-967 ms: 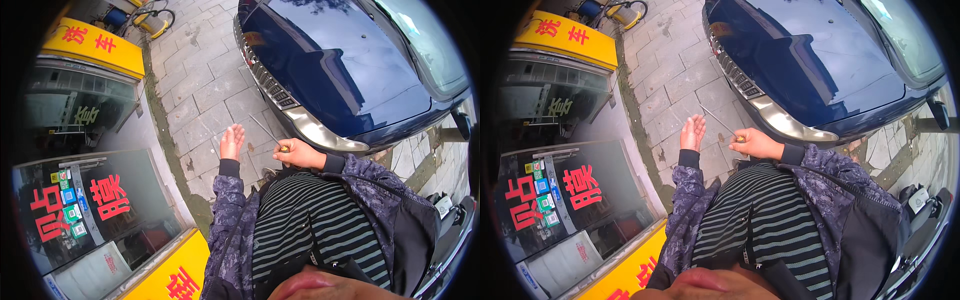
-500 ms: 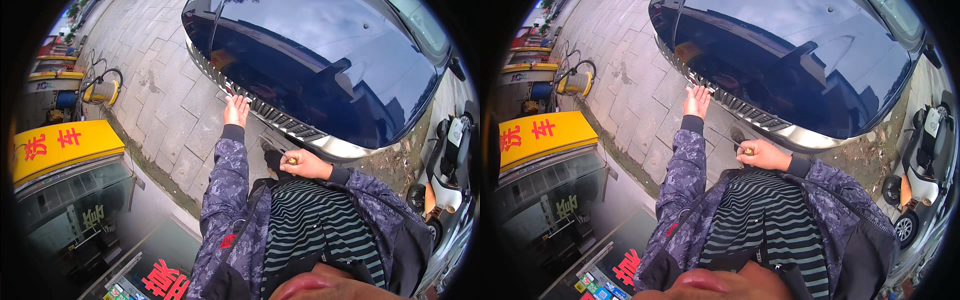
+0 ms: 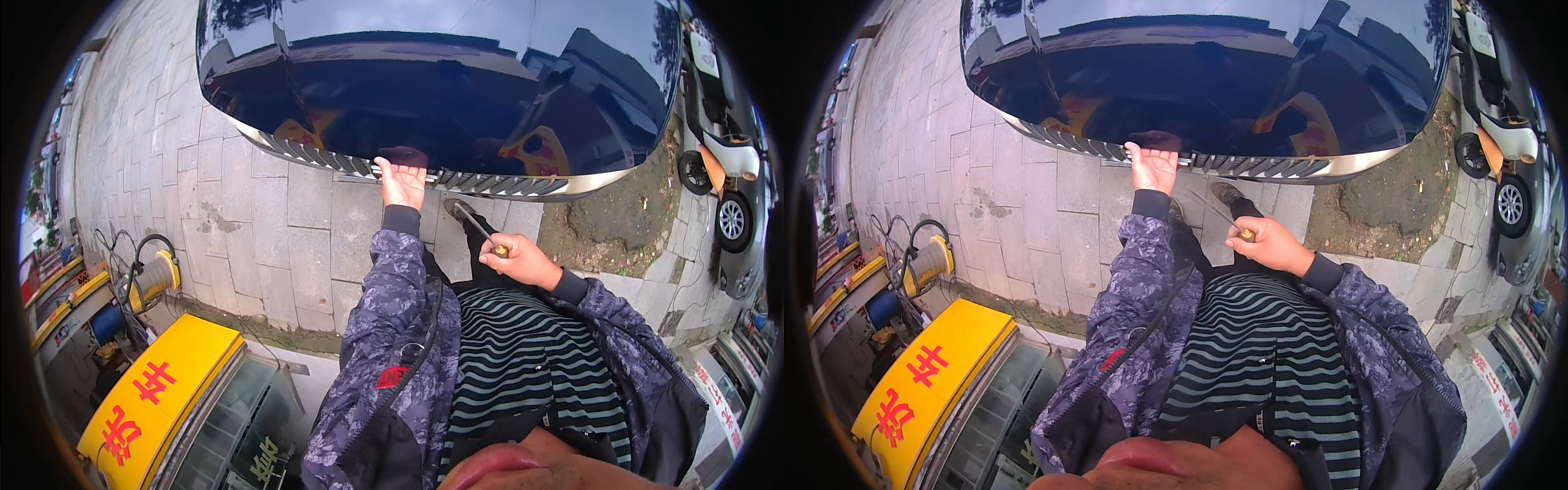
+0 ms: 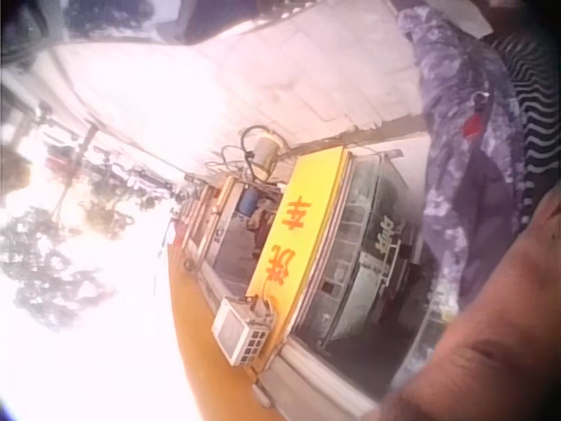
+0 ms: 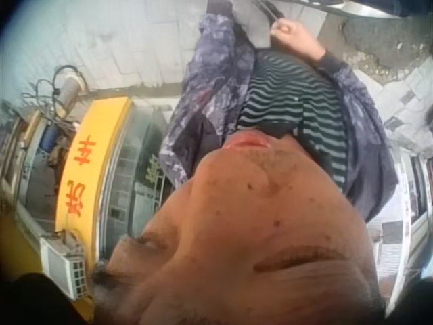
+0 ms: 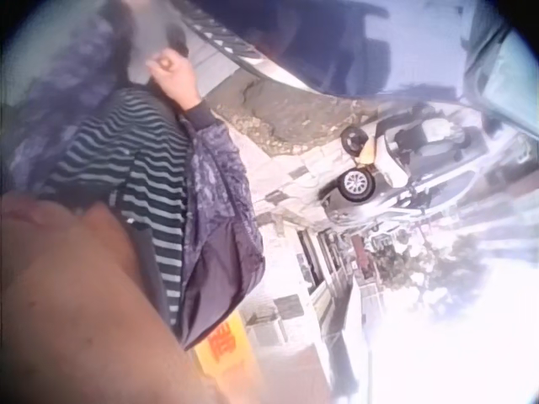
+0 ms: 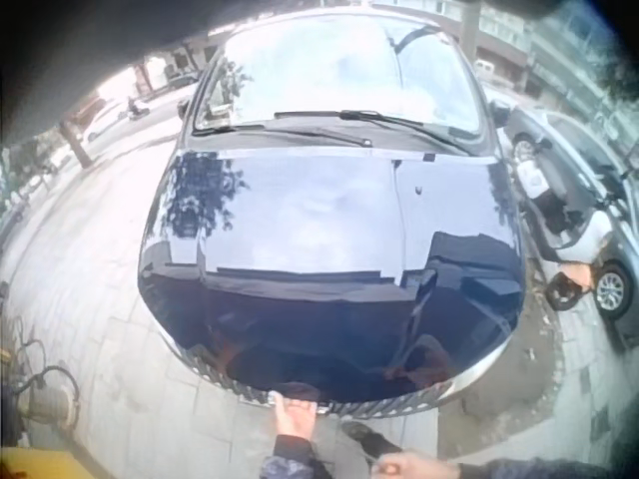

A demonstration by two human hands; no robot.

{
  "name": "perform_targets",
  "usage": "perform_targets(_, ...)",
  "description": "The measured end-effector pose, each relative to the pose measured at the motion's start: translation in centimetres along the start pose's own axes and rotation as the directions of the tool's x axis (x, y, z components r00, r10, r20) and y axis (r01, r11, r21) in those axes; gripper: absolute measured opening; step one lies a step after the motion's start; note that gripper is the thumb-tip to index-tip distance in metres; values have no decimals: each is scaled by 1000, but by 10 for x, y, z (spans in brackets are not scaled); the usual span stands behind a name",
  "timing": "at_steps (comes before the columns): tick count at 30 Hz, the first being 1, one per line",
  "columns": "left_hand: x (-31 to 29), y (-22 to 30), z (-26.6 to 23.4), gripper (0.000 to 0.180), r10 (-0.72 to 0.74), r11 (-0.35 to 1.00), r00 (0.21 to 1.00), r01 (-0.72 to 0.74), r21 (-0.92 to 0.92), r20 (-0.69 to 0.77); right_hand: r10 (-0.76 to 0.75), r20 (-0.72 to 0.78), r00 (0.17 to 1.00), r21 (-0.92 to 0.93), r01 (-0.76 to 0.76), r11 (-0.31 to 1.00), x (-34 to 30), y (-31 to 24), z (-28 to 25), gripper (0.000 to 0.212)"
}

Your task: The person uses a screwdriver to pry and release the hood latch on a dark car, then lifts the hood to expose the engine bay. After closing the hood, they walk to a workbench and use pliers and a screwdriver to manipulate a cable attached to a detached car part.

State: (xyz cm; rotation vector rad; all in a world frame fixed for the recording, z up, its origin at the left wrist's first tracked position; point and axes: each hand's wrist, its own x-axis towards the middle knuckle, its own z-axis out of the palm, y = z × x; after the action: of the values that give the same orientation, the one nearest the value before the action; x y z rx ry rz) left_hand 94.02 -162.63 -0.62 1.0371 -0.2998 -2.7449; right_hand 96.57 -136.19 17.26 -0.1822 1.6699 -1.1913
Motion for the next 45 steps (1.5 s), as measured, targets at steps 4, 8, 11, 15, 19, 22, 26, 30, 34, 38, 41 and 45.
perform_targets(4, 8, 8, -9, 43, -96, 993, 992, 102, -63, 85, 51, -88, 995, 126, -40, 991, 6, 4, 51, 16)
perform_targets(8, 17, 17, -13, 41, -219, 974, 973, 222, -40, 74, 51, -220, 974, 165, -14, 986, 10, 7, 88, 17)
perform_targets(11, 24, 24, -13, 55, -241, 970, 949, 244, 11, 203, 76, -266, 961, 209, -20, 978, 8, 9, 104, 17)
perform_targets(15, 29, 27, -11, 65, -214, 976, 936, 216, 25, 279, 116, -294, 949, 283, -30, 959, 5, 12, 114, 15)
perform_targets(19, 31, 26, -14, 62, -195, 980, 950, 196, 21, 246, 113, -312, 943, 267, -26, 963, 7, 23, 117, 17)
perform_targets(22, 33, 26, -19, 55, -203, 978, 949, 209, 3, 243, 96, -309, 946, 254, -15, 967, 10, 35, 117, 19)
perform_targets(26, 38, 23, -22, 45, -185, 981, 957, 192, -10, 225, 84, -321, 943, 245, -4, 970, 9, 48, 116, 20)
perform_targets(30, 44, 22, -30, 42, -179, 983, 958, 184, -1, 222, 96, -341, 935, 211, -23, 977, 3, 60, 114, 19)
perform_targets(34, 51, 23, -40, 43, -169, 986, 956, 164, 41, 240, 79, -356, 931, 232, 6, 973, 2, 70, 114, 19)
perform_targets(38, 52, 23, -39, 42, -171, 985, 946, 161, 61, 275, 33, -401, 916, 218, 61, 974, 3, 80, 114, 19)
perform_targets(41, 46, 21, -31, 41, -144, 989, 964, 133, 65, 224, 76, -395, 916, 262, 33, 964, 3, 86, 115, 18)
perform_targets(45, 39, 21, -22, 39, -113, 992, 975, 102, 67, 192, 118, -381, 917, 305, 5, 952, 3, 87, 115, 18)
